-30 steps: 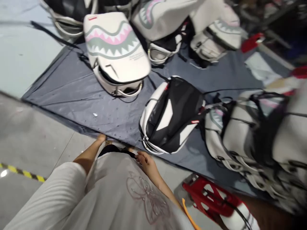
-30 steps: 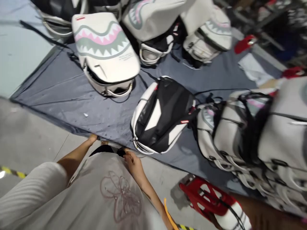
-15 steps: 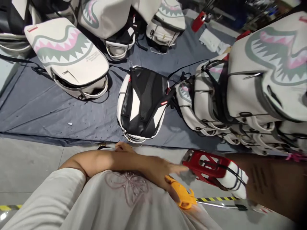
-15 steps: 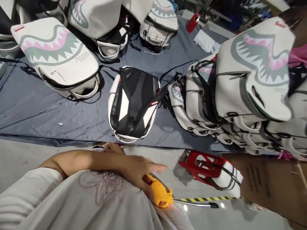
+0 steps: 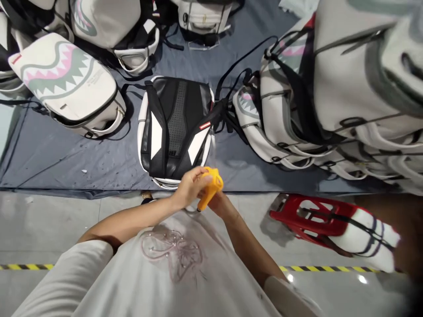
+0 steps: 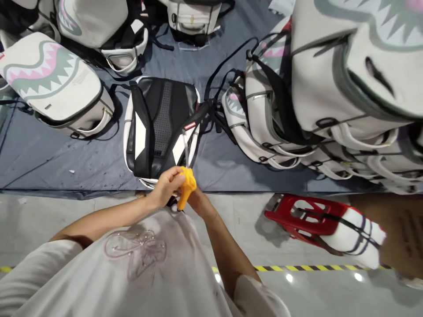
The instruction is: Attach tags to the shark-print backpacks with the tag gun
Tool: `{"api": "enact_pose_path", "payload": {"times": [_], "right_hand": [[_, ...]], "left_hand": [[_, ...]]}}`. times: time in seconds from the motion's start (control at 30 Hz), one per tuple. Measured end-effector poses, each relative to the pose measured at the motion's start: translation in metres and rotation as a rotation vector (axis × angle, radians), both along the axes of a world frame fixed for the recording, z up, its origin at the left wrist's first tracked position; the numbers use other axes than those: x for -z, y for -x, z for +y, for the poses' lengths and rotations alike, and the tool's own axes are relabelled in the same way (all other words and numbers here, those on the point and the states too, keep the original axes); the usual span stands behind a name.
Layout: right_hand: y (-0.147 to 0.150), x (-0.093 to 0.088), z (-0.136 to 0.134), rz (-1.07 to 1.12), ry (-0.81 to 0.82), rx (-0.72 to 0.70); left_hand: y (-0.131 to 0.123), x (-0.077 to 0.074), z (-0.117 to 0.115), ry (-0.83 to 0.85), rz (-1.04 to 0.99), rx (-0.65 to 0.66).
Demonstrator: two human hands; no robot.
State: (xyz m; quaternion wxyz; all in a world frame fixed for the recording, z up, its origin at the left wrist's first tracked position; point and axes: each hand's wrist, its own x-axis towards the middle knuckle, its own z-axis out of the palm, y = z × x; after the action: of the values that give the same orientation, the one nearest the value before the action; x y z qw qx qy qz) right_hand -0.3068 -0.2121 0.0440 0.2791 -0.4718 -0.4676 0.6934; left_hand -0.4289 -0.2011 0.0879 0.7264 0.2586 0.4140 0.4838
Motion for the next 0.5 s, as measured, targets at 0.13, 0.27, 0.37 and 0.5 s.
{"api": "enact_pose_path", "payload": {"times": [0.13,0.27,0.37,0.5], "right_hand": [[-0.003,0.0,-0.008,0.061,0.005,0.041],[0.004,-0.013,-0.025,-0.027,-0.085,0.255],[-0.011,-0.024,-0.047,-0.085,-0.152,0.361],[-0.024,-0.024,-0.094,-0.341,-0.166,0.344]], "left_hand": [[-0.012,0.008,0.006,0.053,0.059,-0.166],[0.007,0.0,0.01,-0.279,0.363,0.091],[0.059,0.007,0.011,-0.604,0.809,0.125],[0.128,0.053,0.008,-0.798,1.43,0.411]]}}
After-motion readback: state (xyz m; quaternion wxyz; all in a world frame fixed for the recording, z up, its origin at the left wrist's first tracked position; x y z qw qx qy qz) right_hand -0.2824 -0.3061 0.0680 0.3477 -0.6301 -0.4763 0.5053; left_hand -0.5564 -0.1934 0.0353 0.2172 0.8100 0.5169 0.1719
